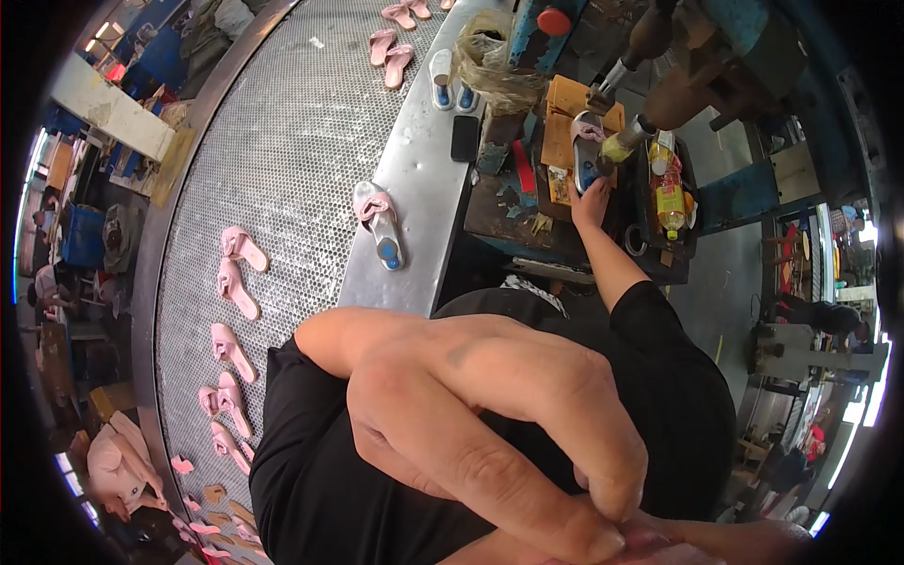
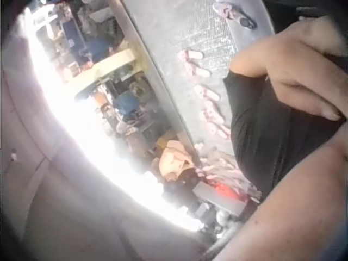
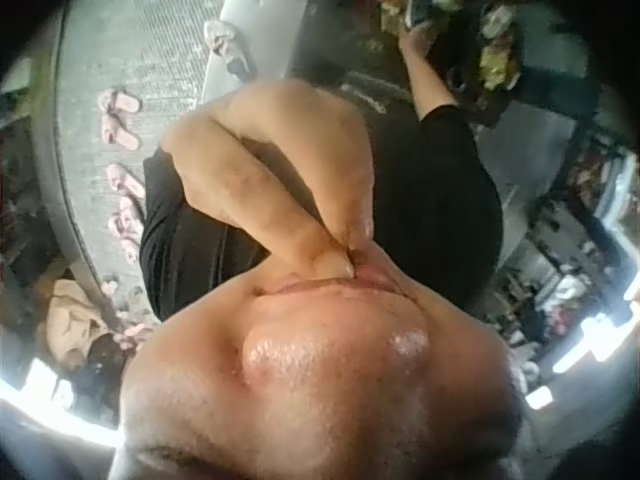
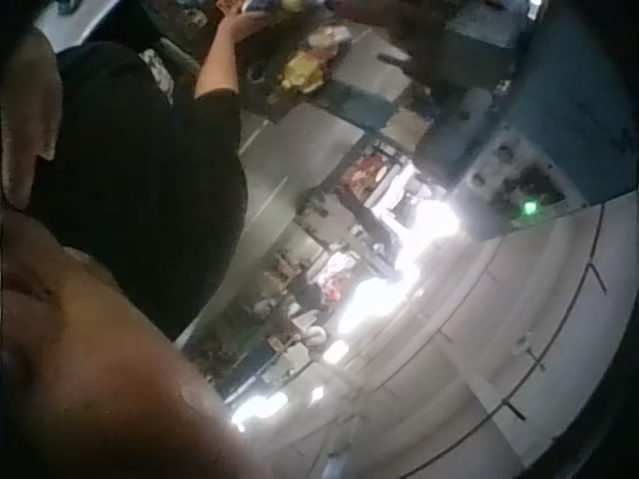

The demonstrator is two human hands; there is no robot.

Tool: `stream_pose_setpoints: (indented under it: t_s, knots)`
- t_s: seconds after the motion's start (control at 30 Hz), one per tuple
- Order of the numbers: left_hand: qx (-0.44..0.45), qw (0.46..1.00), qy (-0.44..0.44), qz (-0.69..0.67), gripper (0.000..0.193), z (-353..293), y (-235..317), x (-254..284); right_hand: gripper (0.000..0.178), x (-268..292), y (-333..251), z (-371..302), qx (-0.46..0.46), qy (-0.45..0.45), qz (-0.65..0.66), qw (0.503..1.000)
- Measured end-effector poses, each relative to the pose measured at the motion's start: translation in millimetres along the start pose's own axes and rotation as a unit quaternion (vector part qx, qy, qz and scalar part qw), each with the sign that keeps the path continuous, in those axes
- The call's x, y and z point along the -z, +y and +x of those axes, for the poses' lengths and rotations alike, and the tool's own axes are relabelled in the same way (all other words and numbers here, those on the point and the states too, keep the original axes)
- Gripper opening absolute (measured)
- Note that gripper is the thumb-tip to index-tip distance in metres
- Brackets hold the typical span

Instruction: Assembling shoe components using a industrial press machine and managing items on a circular conveyor.

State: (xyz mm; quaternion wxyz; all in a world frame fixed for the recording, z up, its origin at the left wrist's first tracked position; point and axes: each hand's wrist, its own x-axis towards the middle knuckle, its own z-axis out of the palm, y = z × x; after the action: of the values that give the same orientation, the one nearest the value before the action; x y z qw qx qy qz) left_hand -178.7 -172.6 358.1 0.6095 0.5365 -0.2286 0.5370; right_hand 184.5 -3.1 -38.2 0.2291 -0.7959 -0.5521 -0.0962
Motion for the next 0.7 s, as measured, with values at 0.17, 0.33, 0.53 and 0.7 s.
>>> stream_pose_setpoints:
  t_s: [0.17, 0.33, 0.53, 0.7]
  knots:
    - [-0.211, 0.975, 0.061, 0.014, 0.009, -12, -18, 5, 0.083, 4, -10, 3, -0.042, -0.066, 0.051, 0.996]
    - [-0.046, 0.994, 0.045, 0.086, 0.024, -62, 3, 62, 0.083, -13, 25, 3, 0.005, 0.078, 0.2, 0.977]
    - [0.244, 0.856, 0.382, 0.248, 0.05, -233, -29, 158, 0.074, 14, 12, 8, -0.001, 0.109, 0.255, 0.961]
    - [0.359, 0.574, 0.571, 0.464, 0.051, -426, -9, 241, 0.074, 34, 2, 14, -0.013, 0.073, 0.177, 0.981]
